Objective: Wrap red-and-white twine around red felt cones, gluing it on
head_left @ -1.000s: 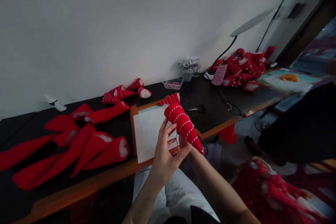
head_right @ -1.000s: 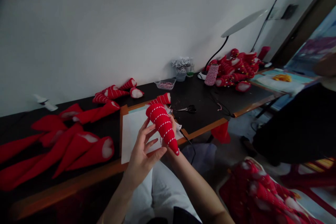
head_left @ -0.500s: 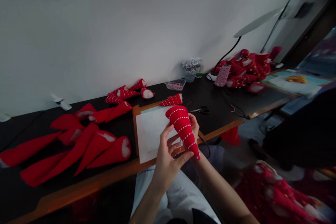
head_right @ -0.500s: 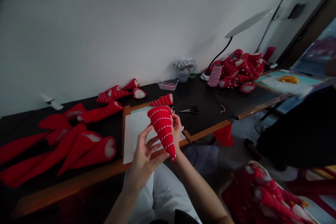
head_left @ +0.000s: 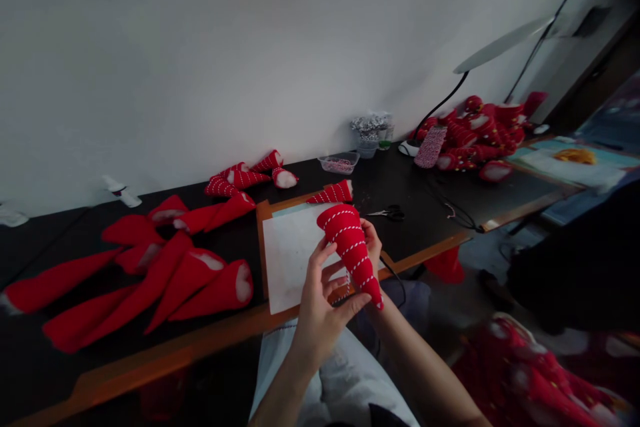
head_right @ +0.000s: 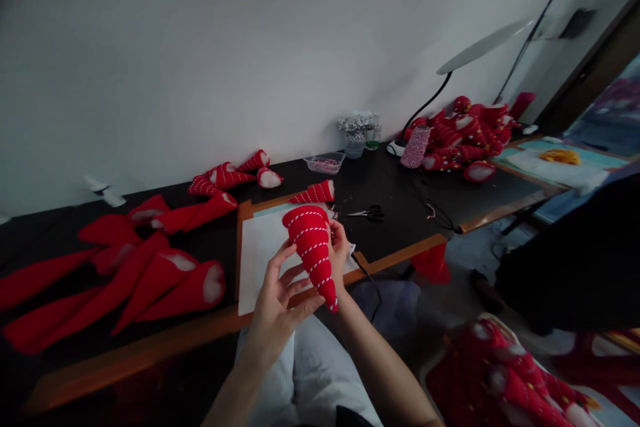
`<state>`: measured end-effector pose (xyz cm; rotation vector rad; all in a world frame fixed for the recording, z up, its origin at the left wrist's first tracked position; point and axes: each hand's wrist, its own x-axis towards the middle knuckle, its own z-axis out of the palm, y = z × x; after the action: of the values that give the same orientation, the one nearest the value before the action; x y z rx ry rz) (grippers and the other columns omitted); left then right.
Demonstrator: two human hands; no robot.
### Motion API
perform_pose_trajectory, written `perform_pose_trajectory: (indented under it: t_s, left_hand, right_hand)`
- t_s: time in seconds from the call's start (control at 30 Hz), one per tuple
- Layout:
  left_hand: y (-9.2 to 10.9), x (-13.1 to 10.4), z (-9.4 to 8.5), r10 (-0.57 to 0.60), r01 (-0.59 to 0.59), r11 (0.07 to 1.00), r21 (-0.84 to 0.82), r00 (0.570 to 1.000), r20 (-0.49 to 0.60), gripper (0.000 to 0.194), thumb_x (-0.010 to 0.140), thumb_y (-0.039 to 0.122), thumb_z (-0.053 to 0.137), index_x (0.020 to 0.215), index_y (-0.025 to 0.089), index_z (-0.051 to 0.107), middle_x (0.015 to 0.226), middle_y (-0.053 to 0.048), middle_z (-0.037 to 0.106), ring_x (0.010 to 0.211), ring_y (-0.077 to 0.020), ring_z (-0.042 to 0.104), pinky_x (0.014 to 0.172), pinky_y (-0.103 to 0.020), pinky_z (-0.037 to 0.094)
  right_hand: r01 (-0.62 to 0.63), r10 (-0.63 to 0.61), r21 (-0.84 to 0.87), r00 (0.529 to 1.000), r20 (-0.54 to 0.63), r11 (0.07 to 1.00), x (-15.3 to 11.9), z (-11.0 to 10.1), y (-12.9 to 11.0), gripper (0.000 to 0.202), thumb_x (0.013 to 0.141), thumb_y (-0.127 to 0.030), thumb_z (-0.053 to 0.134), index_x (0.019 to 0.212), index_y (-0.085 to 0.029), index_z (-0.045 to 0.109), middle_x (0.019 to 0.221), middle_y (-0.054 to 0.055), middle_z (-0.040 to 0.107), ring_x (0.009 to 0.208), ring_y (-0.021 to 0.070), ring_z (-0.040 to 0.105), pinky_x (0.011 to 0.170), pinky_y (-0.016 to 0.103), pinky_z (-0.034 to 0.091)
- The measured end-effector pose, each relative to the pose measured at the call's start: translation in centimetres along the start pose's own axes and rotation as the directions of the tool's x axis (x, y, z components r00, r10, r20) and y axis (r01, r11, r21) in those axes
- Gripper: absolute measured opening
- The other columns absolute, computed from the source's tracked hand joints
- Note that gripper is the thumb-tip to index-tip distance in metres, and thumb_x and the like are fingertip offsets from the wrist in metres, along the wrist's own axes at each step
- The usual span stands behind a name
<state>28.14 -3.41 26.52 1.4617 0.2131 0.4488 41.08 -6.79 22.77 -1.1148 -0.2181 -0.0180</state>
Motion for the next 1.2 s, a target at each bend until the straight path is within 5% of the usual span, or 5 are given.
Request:
perform_pose_trajectory:
  t_s: [0.3,0.6,0.83,1.1,1.2]
  left_hand:
    - [1.8,2.5,-9.5,0.245,-0.085,0.918,0.388,0.891,-0.383,0.035,0.087,0.037,0.064,0.119,0.024,0.059,0.135,-0.008,0.056,0.103,-0.0196,0.064,0.091,-0.032,0.053]
    - [1.7,6.7,-6.8,0.054,-0.107,0.906,0.409,0.989,0.138,0.031,0.091,0.037,0.059,0.118,0.022,0.065,0.116,-0.007,0.068,0.080,-0.0164,0.066,0.074,-0.028,0.054]
    - [0.4,9.0,-7.4,-0.068,-0.014,0.898,0.441,0.983,0.170,0.018,0.084,0.032,0.065,0.093,0.017,0.072,0.078,-0.003,0.071,0.064,-0.0159,0.061,0.062,-0.026,0.048]
    - [-1.0,10.1,-8.3,0.020,-0.057,0.808,0.587,0.997,0.069,0.018,0.086,0.036,0.060,0.087,0.020,0.069,0.070,-0.001,0.069,0.061,-0.0173,0.062,0.060,-0.026,0.047]
    - [-1.4,10.5,-9.4,0.029,-0.035,0.793,0.608,0.999,0.019,0.019,0.083,0.037,0.061,0.085,0.019,0.067,0.070,-0.001,0.068,0.060,-0.0175,0.062,0.061,-0.027,0.048]
  right_hand:
    - [0.098,-0.029,-0.261,0.966,0.258,0.960,-0.3,0.3,0.5,0.026,0.086,-0.043,0.061,0.086,-0.017,0.063,0.073,0.001,0.060,0.064,0.0155,0.052,0.059,0.026,0.041]
    - [0.184,-0.039,-0.259,0.875,0.482,0.948,-0.8,1.1,-0.2,0.016,0.087,-0.034,0.060,0.086,-0.019,0.066,0.078,0.003,0.068,0.068,0.0177,0.059,0.063,0.028,0.044]
    - [-0.186,0.251,-0.175,0.810,0.529,0.967,1.4,-0.5,-0.8,0.034,0.080,-0.051,0.067,0.087,-0.019,0.059,0.052,-0.008,0.042,0.040,0.0065,0.032,0.037,0.018,0.026]
    - [-0.443,0.464,-0.149,0.791,0.399,0.884,7.7,-10.1,-3.0,0.041,0.072,-0.050,0.077,0.091,-0.016,0.063,0.054,-0.010,0.046,0.036,-0.0006,0.016,0.033,0.014,0.006]
    - [-0.320,0.384,-0.255,0.886,0.260,0.912,8.5,-16.5,-5.1,0.039,0.074,-0.050,0.073,0.087,-0.014,0.070,0.043,-0.014,0.032,0.032,-0.0014,0.016,0.036,0.016,0.005]
